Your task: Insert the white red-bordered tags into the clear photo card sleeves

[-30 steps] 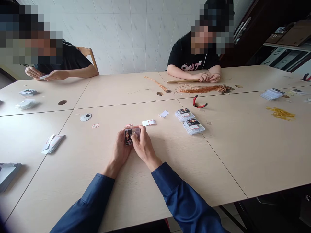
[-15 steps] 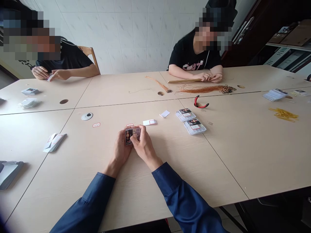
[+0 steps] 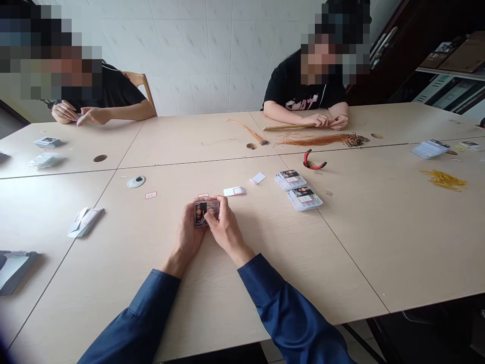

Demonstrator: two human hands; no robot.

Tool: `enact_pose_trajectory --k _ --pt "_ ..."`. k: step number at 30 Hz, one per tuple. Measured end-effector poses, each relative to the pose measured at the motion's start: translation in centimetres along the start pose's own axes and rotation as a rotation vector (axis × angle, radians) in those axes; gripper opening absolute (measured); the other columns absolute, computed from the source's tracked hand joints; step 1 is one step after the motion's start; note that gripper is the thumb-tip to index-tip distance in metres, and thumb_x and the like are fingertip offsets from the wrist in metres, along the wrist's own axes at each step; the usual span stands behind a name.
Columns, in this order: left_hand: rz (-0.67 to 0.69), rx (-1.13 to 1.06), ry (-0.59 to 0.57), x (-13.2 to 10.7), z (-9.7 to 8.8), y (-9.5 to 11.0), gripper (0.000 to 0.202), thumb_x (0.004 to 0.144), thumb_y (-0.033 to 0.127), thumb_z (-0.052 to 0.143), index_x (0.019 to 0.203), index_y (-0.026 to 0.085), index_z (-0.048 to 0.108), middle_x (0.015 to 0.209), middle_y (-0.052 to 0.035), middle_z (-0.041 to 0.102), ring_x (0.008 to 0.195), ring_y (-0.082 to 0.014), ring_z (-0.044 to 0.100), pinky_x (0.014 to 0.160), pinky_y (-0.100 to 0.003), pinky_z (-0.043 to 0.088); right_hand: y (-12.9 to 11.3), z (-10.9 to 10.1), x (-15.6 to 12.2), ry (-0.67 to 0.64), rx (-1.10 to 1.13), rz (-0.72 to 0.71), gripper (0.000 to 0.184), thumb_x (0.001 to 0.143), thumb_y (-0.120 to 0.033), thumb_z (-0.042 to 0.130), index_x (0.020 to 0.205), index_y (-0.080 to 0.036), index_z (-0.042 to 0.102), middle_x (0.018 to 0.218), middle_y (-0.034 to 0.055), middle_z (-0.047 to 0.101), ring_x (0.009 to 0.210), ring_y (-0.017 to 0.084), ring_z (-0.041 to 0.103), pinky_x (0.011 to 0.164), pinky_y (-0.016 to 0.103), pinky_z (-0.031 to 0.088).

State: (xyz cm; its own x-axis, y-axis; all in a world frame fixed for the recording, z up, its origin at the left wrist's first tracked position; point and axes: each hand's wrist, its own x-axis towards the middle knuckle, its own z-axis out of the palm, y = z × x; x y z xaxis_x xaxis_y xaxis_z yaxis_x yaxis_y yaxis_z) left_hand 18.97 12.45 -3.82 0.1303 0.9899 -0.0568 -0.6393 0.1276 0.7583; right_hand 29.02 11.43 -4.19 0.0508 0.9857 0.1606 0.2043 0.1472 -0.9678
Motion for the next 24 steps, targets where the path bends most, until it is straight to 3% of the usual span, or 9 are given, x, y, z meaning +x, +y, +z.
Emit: enact_pose_trajectory --k 16,24 --pt "-0.01 -0.001 0.013 -0.03 0.24 0.19 0.025 0.086 0.035 0.053 0.089 0.018 0.072 0.09 -0.0023 0.069 0.084 -0.0157 0.063 0.078 -0.025 0.05 0.29 0.09 0.03 -0.015 0.075 -0.038 0.026 0.089 -0.021 0.047 0.115 -0.025 0.049 0.12 0.0081 0.069 0.104 0.02 0.068 0.088 0.038 0.057" --pt "-0.009 -0.004 0.036 -0.11 0.12 0.14 0.023 0.085 0.034 0.056 0.09 0.018 0.072 0.093 -0.002 0.068 0.086 -0.0152 0.063 0.08 -0.024 0.049 0.37 -0.01 -0.02 0.016 -0.032 -0.022 0.03 0.086 -0.022 0.049 0.115 -0.023 0.049 0.11 0.0078 0.069 0.094 0.021 0.067 0.082 0.037 0.056"
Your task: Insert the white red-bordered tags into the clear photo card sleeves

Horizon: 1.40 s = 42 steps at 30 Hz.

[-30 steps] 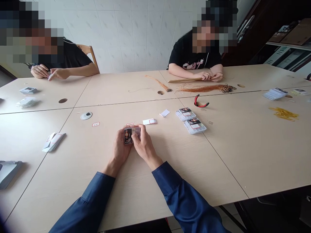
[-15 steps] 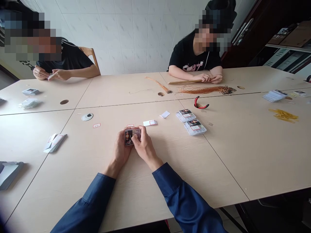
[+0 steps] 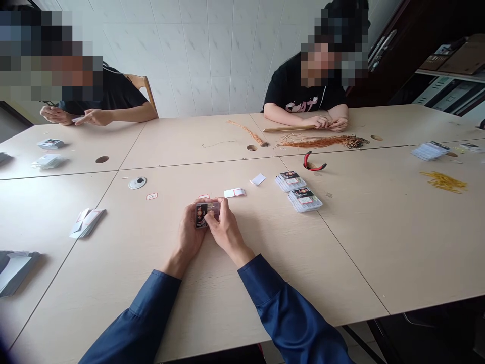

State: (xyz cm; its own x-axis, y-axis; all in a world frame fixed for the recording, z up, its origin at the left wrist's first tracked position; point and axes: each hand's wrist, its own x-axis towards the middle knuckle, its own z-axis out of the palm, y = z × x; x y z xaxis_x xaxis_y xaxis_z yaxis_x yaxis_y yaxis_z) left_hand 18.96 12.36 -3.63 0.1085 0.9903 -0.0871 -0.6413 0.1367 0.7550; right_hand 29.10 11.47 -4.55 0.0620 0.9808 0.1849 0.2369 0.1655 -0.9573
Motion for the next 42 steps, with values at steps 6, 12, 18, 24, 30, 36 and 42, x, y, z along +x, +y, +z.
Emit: enact_pose_trajectory --k 6,12,18,24,30,36,42 --pt "-0.009 -0.013 0.006 0.1 -0.1 -0.2 0.025 0.087 0.037 0.055 0.092 0.018 0.071 0.093 -0.0018 0.069 0.084 -0.0151 0.063 0.079 -0.026 0.05 -0.2 0.0 0.0 -0.012 0.056 0.0 0.026 0.087 -0.022 0.046 0.113 -0.024 0.049 0.11 0.0073 0.071 0.095 0.021 0.068 0.082 0.037 0.057" --pt "-0.009 -0.006 0.005 0.0 0.0 0.0 0.023 0.086 0.035 0.055 0.09 0.018 0.071 0.088 -0.0007 0.069 0.083 -0.0147 0.065 0.078 -0.025 0.05 0.2 0.0 0.1 -0.001 0.007 -0.012 0.031 0.085 -0.019 0.05 0.115 -0.023 0.05 0.112 0.0081 0.069 0.1 0.021 0.067 0.085 0.039 0.056" --pt "-0.037 -0.112 0.014 0.3 0.3 0.5 0.019 0.082 0.03 0.056 0.084 0.017 0.069 0.088 -0.0021 0.069 0.08 -0.0156 0.066 0.075 -0.026 0.052 -0.4 0.1 -0.2 0.007 -0.042 -0.051 0.03 0.089 -0.021 0.048 0.119 -0.023 0.049 0.112 0.0078 0.068 0.1 0.022 0.066 0.087 0.039 0.056" --pt "-0.093 -0.149 0.055 0.7 -0.4 0.7 0.02 0.081 0.033 0.058 0.088 0.017 0.067 0.096 -0.0049 0.071 0.086 -0.0196 0.069 0.077 -0.03 0.054 -0.4 -0.7 0.1 0.096 -0.368 -0.286 0.038 0.088 -0.022 0.059 0.126 -0.025 0.056 0.114 0.0105 0.06 0.106 0.027 0.057 0.095 0.046 0.051" --pt "-0.077 -0.09 0.125 0.8 -1.1 0.5 0.029 0.08 0.041 0.061 0.092 0.016 0.068 0.087 -0.0032 0.069 0.07 -0.0153 0.065 0.059 -0.025 0.049 -0.5 -1.7 0.7 -0.006 -0.45 -0.447 0.022 0.093 -0.021 0.058 0.108 -0.029 0.072 0.099 0.0078 0.057 0.098 0.024 0.057 0.091 0.044 0.053" --pt "-0.022 0.019 0.15 0.5 -0.5 1.5 0.017 0.082 0.036 0.058 0.086 0.019 0.062 0.079 -0.0006 0.07 0.067 -0.0134 0.065 0.056 -0.021 0.045 -0.3 -1.5 0.6 -0.044 -0.506 -0.513 0.021 0.093 -0.017 0.059 0.104 -0.026 0.075 0.092 0.0071 0.065 0.09 0.024 0.06 0.086 0.043 0.05" --pt "-0.07 -0.085 0.108 0.8 -1.0 2.2 0.009 0.078 0.026 0.053 0.079 0.019 0.058 0.07 0.0015 0.067 0.062 -0.013 0.064 0.055 -0.021 0.045 -0.5 -1.1 0.4 -0.068 -0.511 -0.506 0.018 0.092 -0.015 0.059 0.098 -0.025 0.074 0.093 0.0069 0.068 0.089 0.023 0.063 0.086 0.042 0.05"
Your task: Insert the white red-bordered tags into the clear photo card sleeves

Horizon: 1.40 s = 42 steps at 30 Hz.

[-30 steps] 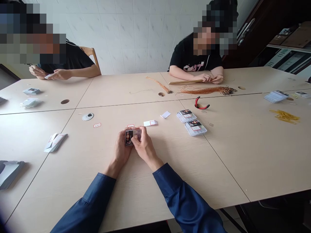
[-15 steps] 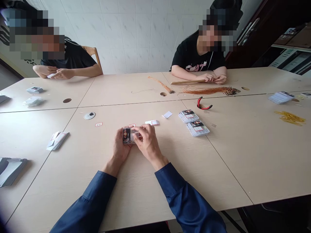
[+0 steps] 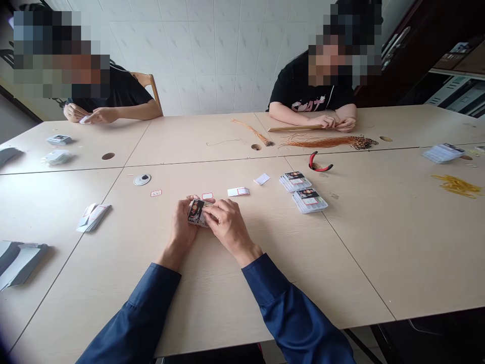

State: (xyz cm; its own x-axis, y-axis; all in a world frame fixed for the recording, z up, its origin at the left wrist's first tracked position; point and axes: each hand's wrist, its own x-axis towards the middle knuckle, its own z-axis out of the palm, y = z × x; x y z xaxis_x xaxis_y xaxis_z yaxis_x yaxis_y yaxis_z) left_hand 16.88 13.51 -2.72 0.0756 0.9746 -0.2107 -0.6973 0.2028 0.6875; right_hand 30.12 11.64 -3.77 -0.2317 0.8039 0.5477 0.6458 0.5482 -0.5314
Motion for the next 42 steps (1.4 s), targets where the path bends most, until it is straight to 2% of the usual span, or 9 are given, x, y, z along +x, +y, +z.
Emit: enact_pose_trajectory --k 5,8,15,19,22,28,34,38,42 --pt "-0.129 -0.051 -0.131 0.0 -0.2 0.7 0.015 0.078 0.028 0.054 0.086 0.018 0.061 0.091 -0.008 0.074 0.081 -0.0218 0.069 0.069 -0.031 0.052 0.0 -0.1 0.0 0.074 0.086 0.101 0.013 0.093 -0.022 0.062 0.1 -0.024 0.072 0.093 0.0064 0.071 0.091 0.023 0.064 0.087 0.04 0.052" --pt "-0.126 -0.032 -0.215 0.0 0.0 0.5 0.018 0.081 0.029 0.057 0.091 0.016 0.065 0.094 -0.0079 0.073 0.081 -0.0203 0.068 0.07 -0.03 0.053 0.2 -0.1 0.0 0.101 0.114 0.152 0.014 0.093 -0.023 0.062 0.101 -0.022 0.072 0.095 0.0069 0.072 0.091 0.023 0.064 0.085 0.039 0.054" --pt "-0.007 0.04 0.03 0.3 0.1 -0.6 0.029 0.087 0.041 0.056 0.092 0.015 0.069 0.091 -0.0043 0.07 0.069 -0.013 0.063 0.06 -0.023 0.048 -0.7 0.1 -0.2 0.089 0.109 0.098 0.017 0.091 -0.015 0.061 0.104 -0.02 0.07 0.091 0.006 0.071 0.085 0.022 0.064 0.081 0.036 0.055" --pt "-0.025 -0.005 0.059 0.2 0.4 -0.3 0.036 0.092 0.043 0.048 0.084 0.014 0.067 0.08 -0.0046 0.068 0.065 -0.0136 0.062 0.06 -0.024 0.049 -1.3 0.1 -0.1 0.108 0.144 0.112 0.011 0.092 -0.016 0.06 0.093 -0.021 0.069 0.086 0.0048 0.071 0.082 0.02 0.065 0.078 0.034 0.055" --pt "-0.041 -0.03 0.066 0.1 0.5 -0.1 0.033 0.092 0.039 0.047 0.082 0.014 0.067 0.076 -0.0037 0.067 0.061 -0.013 0.061 0.059 -0.024 0.049 -1.2 0.2 -0.1 0.146 0.162 0.149 0.011 0.09 -0.015 0.062 0.097 -0.02 0.068 0.093 0.0056 0.072 0.081 0.019 0.066 0.079 0.033 0.056" --pt "-0.015 -0.01 0.079 0.2 0.0 -0.6 0.027 0.087 0.04 0.055 0.082 0.016 0.066 0.074 -0.0015 0.067 0.062 -0.0128 0.062 0.058 -0.023 0.048 -1.2 0.4 -0.2 0.1 0.16 0.115 0.015 0.091 -0.016 0.06 0.102 -0.02 0.07 0.09 0.0059 0.07 0.085 0.02 0.065 0.081 0.034 0.055" --pt "0.004 0.013 0.11 0.2 -0.1 -0.9 0.026 0.086 0.039 0.056 0.077 0.016 0.063 0.068 0.001 0.062 0.056 -0.0095 0.057 0.055 -0.02 0.044 -1.4 0.7 -0.3 0.074 0.215 0.174 0.01 0.089 -0.015 0.06 0.091 -0.021 0.068 0.087 0.0051 0.069 0.083 0.02 0.064 0.078 0.034 0.055" --pt "0.007 0.026 0.105 0.2 0.2 -0.8 0.026 0.087 0.039 0.053 0.081 0.016 0.064 0.073 -0.0005 0.064 0.061 -0.011 0.059 0.056 -0.021 0.046 -1.3 0.8 -0.3 0.1 0.269 0.267 0.007 0.088 -0.017 0.061 0.093 -0.02 0.065 0.09 0.0049 0.07 0.08 0.018 0.066 0.076 0.032 0.056" --pt "0.005 0.09 0.109 -0.1 0.3 -0.8 0.028 0.086 0.042 0.054 0.083 0.017 0.065 0.075 0.0 0.062 0.063 -0.0111 0.058 0.057 -0.021 0.045 -1.3 0.8 -0.4 0.104 0.218 0.219 0.008 0.089 -0.016 0.06 0.093 -0.02 0.066 0.09 0.0051 0.07 0.08 0.019 0.065 0.077 0.032 0.055"
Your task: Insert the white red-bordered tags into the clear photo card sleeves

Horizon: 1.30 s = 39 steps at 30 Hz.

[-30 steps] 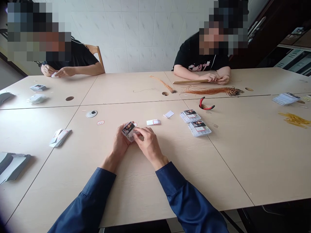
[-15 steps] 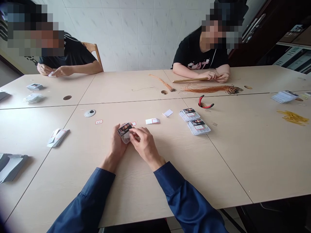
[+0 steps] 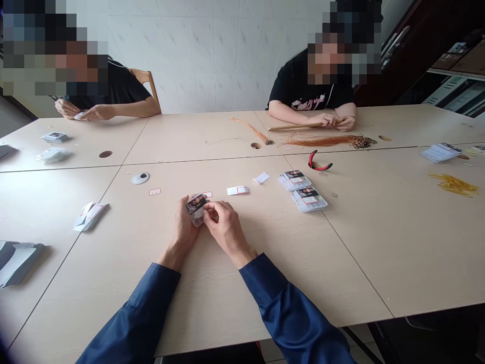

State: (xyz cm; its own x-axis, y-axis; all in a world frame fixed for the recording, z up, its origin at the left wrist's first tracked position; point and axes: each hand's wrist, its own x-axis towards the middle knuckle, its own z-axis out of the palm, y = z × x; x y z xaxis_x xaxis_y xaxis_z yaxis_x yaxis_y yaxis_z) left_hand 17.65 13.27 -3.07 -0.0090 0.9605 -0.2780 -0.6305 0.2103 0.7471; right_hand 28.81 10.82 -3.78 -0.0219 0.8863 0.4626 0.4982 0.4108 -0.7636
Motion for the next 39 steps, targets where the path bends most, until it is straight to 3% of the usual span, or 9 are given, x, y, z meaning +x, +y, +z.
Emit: enact_pose_trajectory --k 4,8,12,18,24,29,34,39 --pt "0.018 0.102 -0.013 -0.4 0.0 0.0 0.027 0.085 0.044 0.056 0.087 0.019 0.066 0.077 -0.0001 0.06 0.066 -0.0101 0.055 0.055 -0.018 0.041 -0.2 -0.1 0.1 -0.015 -0.054 -0.027 0.007 0.089 -0.017 0.06 0.087 -0.02 0.065 0.084 0.005 0.069 0.079 0.02 0.064 0.076 0.033 0.053" --pt "0.021 0.179 -0.049 -0.6 0.0 -0.1 0.034 0.089 0.049 0.05 0.095 0.02 0.067 0.09 -0.0031 0.063 0.078 -0.0134 0.059 0.064 -0.02 0.047 -0.1 -0.3 0.2 -0.034 0.017 0.069 0.006 0.089 -0.02 0.06 0.085 -0.02 0.064 0.084 0.005 0.071 0.077 0.019 0.065 0.073 0.03 0.052" --pt "0.048 0.217 -0.082 -0.6 -0.2 -0.5 0.031 0.089 0.05 0.054 0.094 0.022 0.065 0.09 -0.002 0.062 0.078 -0.0131 0.058 0.064 -0.02 0.046 0.0 -0.5 0.3 -0.094 0.051 0.118 0.011 0.091 -0.021 0.057 0.081 -0.02 0.061 0.08 0.0043 0.07 0.072 0.018 0.064 0.067 0.028 0.05" --pt "0.187 0.272 -0.09 -0.3 -0.5 -1.0 0.027 0.09 0.046 0.058 0.089 0.02 0.066 0.09 -0.0036 0.064 0.082 -0.0146 0.059 0.07 -0.021 0.046 0.2 -0.5 0.4 -0.113 -0.104 0.056 0.015 0.091 -0.019 0.054 0.076 -0.021 0.054 0.077 0.004 0.065 0.071 0.018 0.059 0.066 0.029 0.046" --pt "0.068 0.195 -0.052 -0.3 -0.2 -0.6 0.034 0.087 0.05 0.053 0.089 0.019 0.066 0.084 -0.0026 0.065 0.073 -0.0143 0.059 0.057 -0.021 0.042 0.3 -0.3 0.2 -0.091 -0.09 0.017 0.012 0.088 -0.016 0.054 0.077 -0.022 0.052 0.079 0.0042 0.066 0.074 0.019 0.06 0.069 0.03 0.049" --pt "0.025 0.146 -0.037 -0.4 0.0 -0.1 0.038 0.088 0.051 0.049 0.09 0.018 0.067 0.086 -0.0041 0.066 0.075 -0.0145 0.061 0.064 -0.022 0.047 0.4 -0.5 0.2 -0.062 -0.039 0.073 0.005 0.089 -0.02 0.056 0.083 -0.021 0.057 0.082 0.0043 0.068 0.076 0.019 0.063 0.07 0.031 0.051" --pt "0.041 0.189 -0.051 -0.7 0.0 -0.3 0.033 0.088 0.05 0.052 0.09 0.02 0.066 0.086 -0.0025 0.064 0.074 -0.0132 0.058 0.06 -0.02 0.044 0.1 -0.6 0.4 -0.087 -0.046 0.052 0.009 0.09 -0.02 0.058 0.081 -0.021 0.058 0.081 0.0043 0.068 0.075 0.019 0.063 0.07 0.031 0.05" --pt "0.132 0.255 -0.076 -0.7 -0.2 -0.8 0.028 0.09 0.047 0.056 0.09 0.021 0.067 0.091 -0.003 0.065 0.081 -0.0145 0.059 0.068 -0.021 0.046 -0.1 -0.7 0.5 -0.129 -0.125 0.024 0.02 0.093 -0.018 0.052 0.073 -0.022 0.051 0.074 0.0028 0.063 0.07 0.019 0.059 0.067 0.03 0.046"
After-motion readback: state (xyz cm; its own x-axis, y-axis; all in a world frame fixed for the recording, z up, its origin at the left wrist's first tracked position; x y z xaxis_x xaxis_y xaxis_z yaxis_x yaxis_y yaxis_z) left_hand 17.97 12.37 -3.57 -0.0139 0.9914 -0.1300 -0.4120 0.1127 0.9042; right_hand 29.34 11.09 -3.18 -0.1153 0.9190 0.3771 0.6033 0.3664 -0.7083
